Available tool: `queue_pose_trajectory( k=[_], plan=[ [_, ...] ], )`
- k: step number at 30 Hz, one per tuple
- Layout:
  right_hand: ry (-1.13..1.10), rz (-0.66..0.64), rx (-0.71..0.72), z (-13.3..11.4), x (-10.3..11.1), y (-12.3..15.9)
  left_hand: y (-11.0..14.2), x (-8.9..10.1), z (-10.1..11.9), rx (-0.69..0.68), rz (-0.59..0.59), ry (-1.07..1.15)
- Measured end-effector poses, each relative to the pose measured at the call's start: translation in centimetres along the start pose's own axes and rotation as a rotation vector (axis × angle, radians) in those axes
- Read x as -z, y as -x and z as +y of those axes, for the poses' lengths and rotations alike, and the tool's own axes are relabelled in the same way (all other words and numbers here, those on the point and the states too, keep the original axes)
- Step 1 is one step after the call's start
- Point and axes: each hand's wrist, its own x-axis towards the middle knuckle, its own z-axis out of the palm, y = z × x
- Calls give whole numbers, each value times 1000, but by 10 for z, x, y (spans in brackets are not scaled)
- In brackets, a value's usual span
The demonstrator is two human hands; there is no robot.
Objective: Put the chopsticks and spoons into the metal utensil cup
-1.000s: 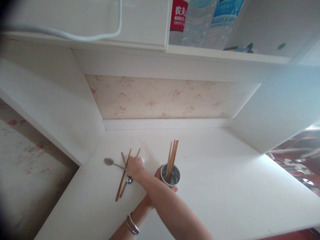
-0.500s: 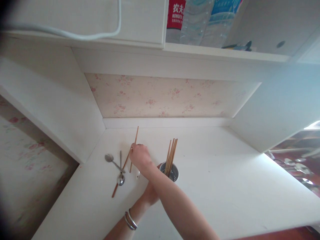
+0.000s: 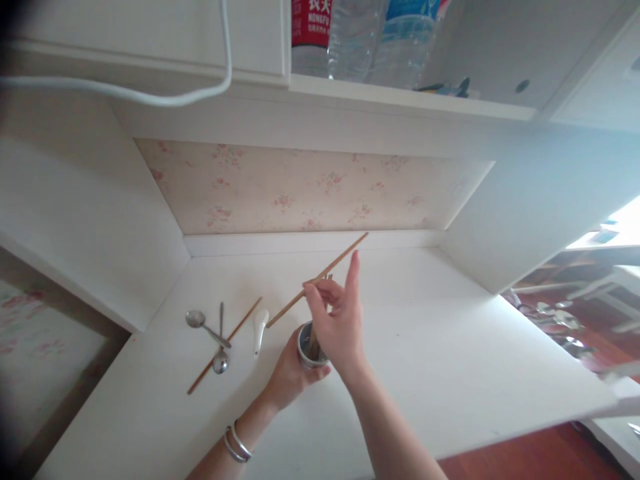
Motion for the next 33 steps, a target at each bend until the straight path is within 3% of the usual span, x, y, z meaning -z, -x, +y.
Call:
queue_pose_trajectory(
  k=[4,8,11,18,27,33],
  plan=[
    [-21,59,-128,12,45,-8,-1,0,0,9,25,-91],
    [62,91,-219,29,68,-4,-1,0,0,-6,30,-104],
    [190,82,-228,37,70,4,-1,-1,0,-13,28,-108],
    [503,-107,-236,55,59,22,-2,-2,-4,-25,30,-106],
    [492,-172,-250,71,52,36,-2,-1,-7,6,53,-119],
    [166,-327,-351,89,66,50,-3,-3,1,-3,23,-93]
  ],
)
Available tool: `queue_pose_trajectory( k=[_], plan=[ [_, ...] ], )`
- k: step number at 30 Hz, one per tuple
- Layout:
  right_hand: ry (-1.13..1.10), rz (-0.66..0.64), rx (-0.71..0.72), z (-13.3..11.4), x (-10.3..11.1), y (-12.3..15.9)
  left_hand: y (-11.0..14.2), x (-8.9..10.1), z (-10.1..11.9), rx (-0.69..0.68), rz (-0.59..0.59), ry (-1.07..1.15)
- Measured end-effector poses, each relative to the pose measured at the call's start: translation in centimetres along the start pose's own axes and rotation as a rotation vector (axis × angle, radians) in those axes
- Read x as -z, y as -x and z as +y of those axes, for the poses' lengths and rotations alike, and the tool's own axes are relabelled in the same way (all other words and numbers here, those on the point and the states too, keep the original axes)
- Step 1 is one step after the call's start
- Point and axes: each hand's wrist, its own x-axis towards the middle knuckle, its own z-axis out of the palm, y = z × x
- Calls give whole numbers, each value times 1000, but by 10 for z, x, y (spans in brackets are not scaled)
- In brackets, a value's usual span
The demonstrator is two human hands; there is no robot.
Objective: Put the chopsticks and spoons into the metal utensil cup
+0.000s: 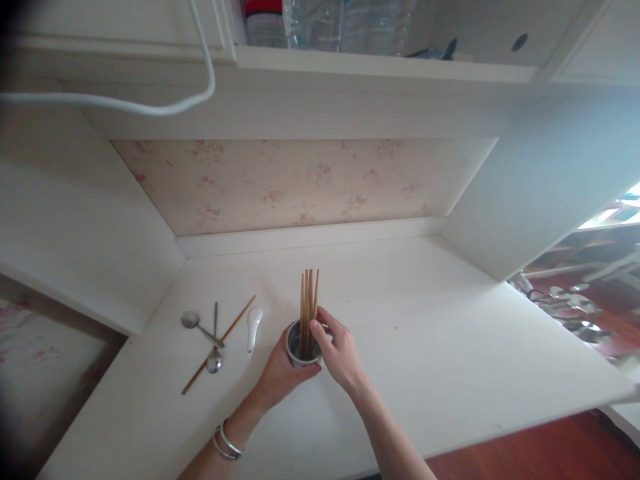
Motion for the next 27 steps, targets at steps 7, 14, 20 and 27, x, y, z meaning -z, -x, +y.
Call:
queue_pose_trajectory(
  k=[7,14,20,27],
  plan=[
    [-218,-157,-10,29,-8,17,-3,3,7,-35,-15,-102],
    [-308,-197,34,31,-13,13,9,45,22,45,-268,-362],
    [-252,-166,28,41,-14,14,6,111,38,241,34,-997],
    [-213,-143,29,41,-12,14,-17,141,29,368,78,-1652]
  ],
)
